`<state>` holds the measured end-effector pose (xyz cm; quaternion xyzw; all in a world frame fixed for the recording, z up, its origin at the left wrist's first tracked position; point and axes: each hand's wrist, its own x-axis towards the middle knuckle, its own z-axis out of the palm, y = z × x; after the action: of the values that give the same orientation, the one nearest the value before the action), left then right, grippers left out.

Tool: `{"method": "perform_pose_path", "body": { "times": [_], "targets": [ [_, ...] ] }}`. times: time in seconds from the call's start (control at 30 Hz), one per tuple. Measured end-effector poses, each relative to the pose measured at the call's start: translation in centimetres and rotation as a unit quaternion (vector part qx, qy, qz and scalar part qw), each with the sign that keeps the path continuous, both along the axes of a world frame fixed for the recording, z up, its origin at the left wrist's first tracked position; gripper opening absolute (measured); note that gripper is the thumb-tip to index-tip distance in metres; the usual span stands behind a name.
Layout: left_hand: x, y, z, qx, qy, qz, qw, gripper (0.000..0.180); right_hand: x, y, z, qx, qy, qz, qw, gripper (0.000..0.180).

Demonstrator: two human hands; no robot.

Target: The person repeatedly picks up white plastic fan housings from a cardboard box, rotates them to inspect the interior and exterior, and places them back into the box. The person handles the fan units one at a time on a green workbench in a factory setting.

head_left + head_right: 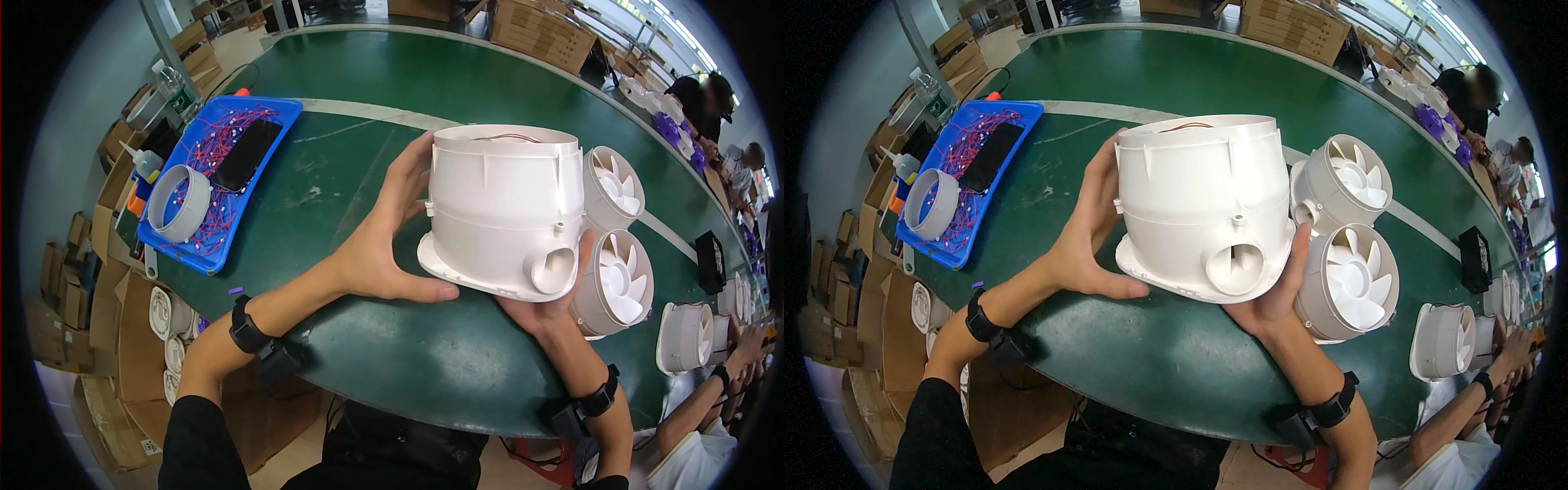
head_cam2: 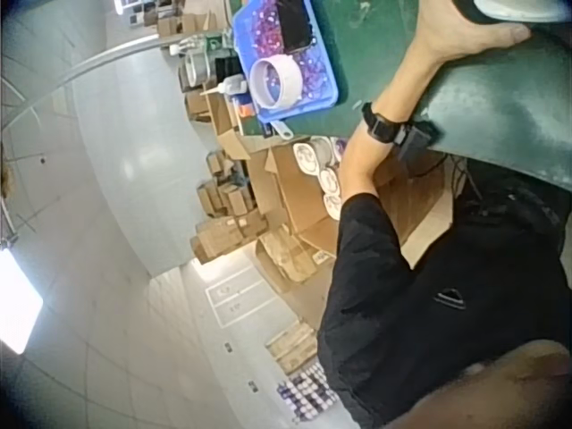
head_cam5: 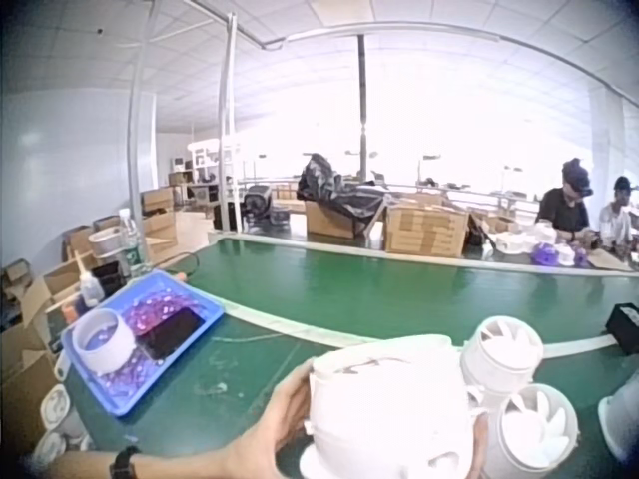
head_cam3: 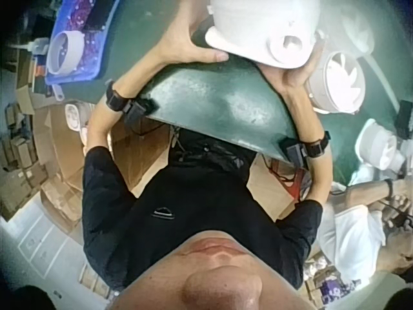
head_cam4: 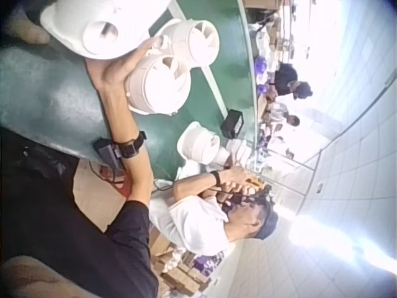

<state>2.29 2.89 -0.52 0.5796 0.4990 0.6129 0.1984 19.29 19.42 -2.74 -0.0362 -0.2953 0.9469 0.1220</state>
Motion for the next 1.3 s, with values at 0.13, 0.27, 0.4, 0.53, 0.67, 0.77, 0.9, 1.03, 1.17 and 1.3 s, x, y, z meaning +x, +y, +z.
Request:
{"method": "perform_pose_path", "body": {
  "times": [0.13,0.27,0.4,0.53,0.67,0.77,0.9,1.03,1.17,1.3],
  "targets": [
    [-0.1,0.1,-0.3,-0.022,-0.024,0.021,0.999,0.139,0.2,0.0,-0.4,0.045,-0.023,-0.016,0.999,0.096],
    [-0.3,-0.1,0.0,-0.021,0.031,0.025,0.999,0.142,0.3,0.0,-0.4,0.061,-0.028,-0.027,0.997,0.093],
    [0.0,-0.2,0.5,-0.006,0.044,0.018,0.999,0.143,0.2,-0.1,-0.3,0.086,-0.03,-0.036,0.995,0.091],
    [-0.1,-0.3,0.4,-0.016,0.031,0.021,0.999,0.14,0.1,-0.1,0.0,0.067,-0.03,-0.028,0.997,0.091],
    [-0.1,-0.1,0.2,0.033,0.045,0.043,0.998,0.133,0.1,-0.1,0.1,0.049,-0.025,-0.006,0.998,0.09],
    [-0.2,-0.1,0.3,0.054,0.057,0.067,0.995,0.129,-0.2,-0.3,0.2,0.048,-0.043,-0.022,0.998,0.089],
    [-0.2,0.0,0.2,0.038,0.054,0.118,0.991,0.127,-0.8,-0.8,0.5,0.217,-0.073,-0.143,0.963,0.093],
    [-0.1,0.2,-0.4,0.011,0.019,0.169,0.985,0.127,-1.2,-1.6,1.6,0.397,-0.027,-0.2,0.896,0.126],
    [-0.1,0.2,-0.2,0.02,0.052,0.159,0.986,0.126,-1.4,-1.0,1.1,0.391,0.013,-0.224,0.893,0.131],
    [-0.2,0.3,-0.2,0.045,0.084,0.151,0.984,0.125,-1.5,-1.3,1.2,0.392,0.025,-0.226,0.891,0.127]
  ]
}}
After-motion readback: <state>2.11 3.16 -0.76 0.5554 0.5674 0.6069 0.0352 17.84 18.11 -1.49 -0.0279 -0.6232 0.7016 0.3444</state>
